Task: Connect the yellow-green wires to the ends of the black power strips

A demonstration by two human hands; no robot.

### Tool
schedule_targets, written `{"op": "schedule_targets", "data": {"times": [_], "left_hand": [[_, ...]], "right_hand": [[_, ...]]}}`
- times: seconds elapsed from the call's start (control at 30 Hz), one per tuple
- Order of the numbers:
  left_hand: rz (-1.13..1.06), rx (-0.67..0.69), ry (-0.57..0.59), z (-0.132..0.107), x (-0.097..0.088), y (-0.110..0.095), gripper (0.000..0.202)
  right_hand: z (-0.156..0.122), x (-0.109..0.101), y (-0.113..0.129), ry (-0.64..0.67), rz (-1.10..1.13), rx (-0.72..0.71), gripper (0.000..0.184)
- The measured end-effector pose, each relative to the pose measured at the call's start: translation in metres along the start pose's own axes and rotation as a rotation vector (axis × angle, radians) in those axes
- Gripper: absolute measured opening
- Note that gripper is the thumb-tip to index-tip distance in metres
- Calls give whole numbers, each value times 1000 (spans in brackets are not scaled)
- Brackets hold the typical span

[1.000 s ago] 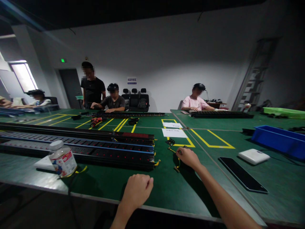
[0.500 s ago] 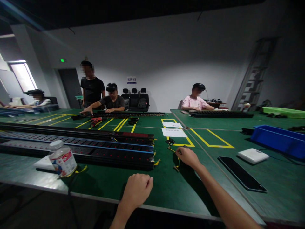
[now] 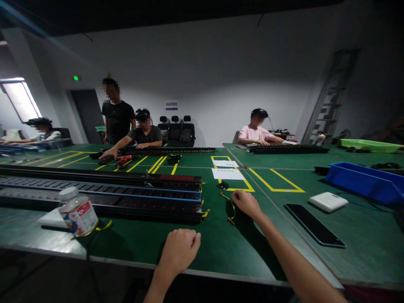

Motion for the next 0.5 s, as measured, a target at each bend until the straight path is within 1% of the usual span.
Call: {"op": "schedule_targets", "data": {"times": [0.07,0.13,0.2,0.3,0.4,0.5], "left_hand": [[-2,-4,1,0,0,0,45],[-12,5,3,0,-1,0,45],[-22,13,7,0,-2,-1,46],[-26,18,1,0,-1,-1,48],[-14,22,-22,1,1,0,49],[1,34,-32,2,2,2,47]], "right_hand": [[2,-5,1,-81,106,-6,26],[3,-10,7,-149,224,-49,31],[2,-13,17,-194,313,-117,34],[-5,-15,37,-263,388,-224,33],[-16,-10,61,-281,462,-332,29],[-26,-1,80,-225,520,-369,23]]}}
Point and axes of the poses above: each hand's wrist, its own z-axis towards the middle knuckle, its own x-axis out of the palm, y = z × x, the point moved 4 cm from there along z, towards the middle knuckle, and after that the axes turned 9 degrees about -y, right-handed, at the moved point
